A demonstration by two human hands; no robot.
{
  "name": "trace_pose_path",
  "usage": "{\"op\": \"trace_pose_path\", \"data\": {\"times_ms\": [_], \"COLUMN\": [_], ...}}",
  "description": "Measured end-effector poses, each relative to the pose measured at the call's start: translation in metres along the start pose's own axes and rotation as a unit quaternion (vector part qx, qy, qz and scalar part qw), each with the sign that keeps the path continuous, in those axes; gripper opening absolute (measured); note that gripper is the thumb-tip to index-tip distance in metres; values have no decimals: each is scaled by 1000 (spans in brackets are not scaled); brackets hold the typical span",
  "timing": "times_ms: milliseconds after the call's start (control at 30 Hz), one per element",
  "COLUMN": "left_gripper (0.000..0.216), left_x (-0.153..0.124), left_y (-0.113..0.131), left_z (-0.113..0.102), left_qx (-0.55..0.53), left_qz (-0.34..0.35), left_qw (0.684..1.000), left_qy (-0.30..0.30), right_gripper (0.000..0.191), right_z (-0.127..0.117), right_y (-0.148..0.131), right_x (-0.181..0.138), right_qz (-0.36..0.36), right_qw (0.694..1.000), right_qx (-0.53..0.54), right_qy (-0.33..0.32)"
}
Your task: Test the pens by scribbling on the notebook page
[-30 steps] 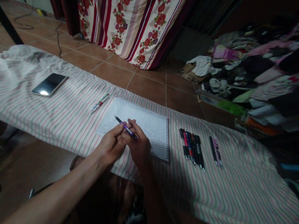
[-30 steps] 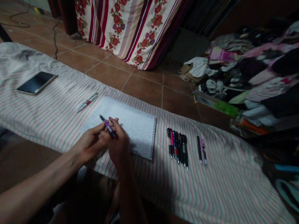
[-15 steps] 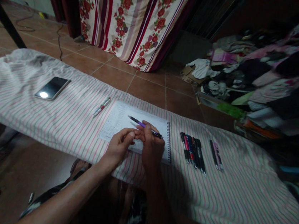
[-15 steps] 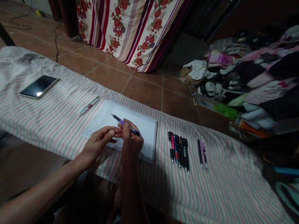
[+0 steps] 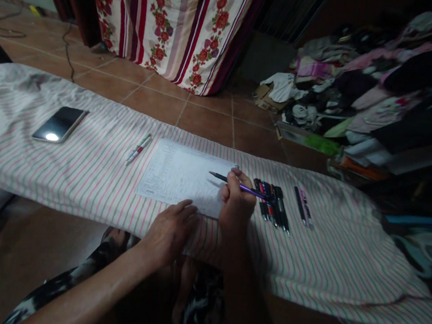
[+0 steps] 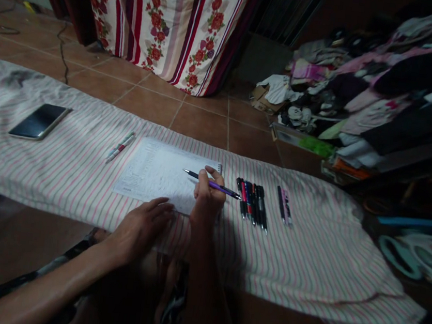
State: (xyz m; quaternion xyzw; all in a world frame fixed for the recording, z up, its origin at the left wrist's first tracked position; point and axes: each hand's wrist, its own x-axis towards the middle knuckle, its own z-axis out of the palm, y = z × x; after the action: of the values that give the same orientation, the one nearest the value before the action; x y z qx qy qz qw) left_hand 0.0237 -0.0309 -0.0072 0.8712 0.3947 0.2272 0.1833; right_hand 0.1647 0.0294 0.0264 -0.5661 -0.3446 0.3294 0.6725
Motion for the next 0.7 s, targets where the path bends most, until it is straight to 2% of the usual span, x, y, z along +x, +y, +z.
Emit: {"op": "trace_pose_path", "data": {"times_ms": [133, 233, 333, 500, 700], "left_gripper": [31, 30, 30, 31, 32], "left_x": [2, 3, 4, 4, 5], "left_y": [3, 4, 5, 9, 10], "left_z": [9, 14, 17, 17, 14], "left_qx": [19, 24, 37, 54, 36], "left_qz": [-13, -26, -34, -45, -44], "left_qw": [1000, 999, 999, 998, 998], "left_qy": [8, 17, 11, -3, -2], "right_gripper": [33, 38, 35, 28, 24], "right_z": [-6, -9, -13, -17, -16], "right_y": [5, 13, 23, 39, 41], "right_x": [-1, -4, -8, -14, -16], "right_qz": [5, 42, 56, 27, 18], "right_qw": [990, 978, 965, 952, 940], "right_qx": [-128, -156, -173, -229, -281], "right_qy": [-58, -129, -187, -199, -192]}}
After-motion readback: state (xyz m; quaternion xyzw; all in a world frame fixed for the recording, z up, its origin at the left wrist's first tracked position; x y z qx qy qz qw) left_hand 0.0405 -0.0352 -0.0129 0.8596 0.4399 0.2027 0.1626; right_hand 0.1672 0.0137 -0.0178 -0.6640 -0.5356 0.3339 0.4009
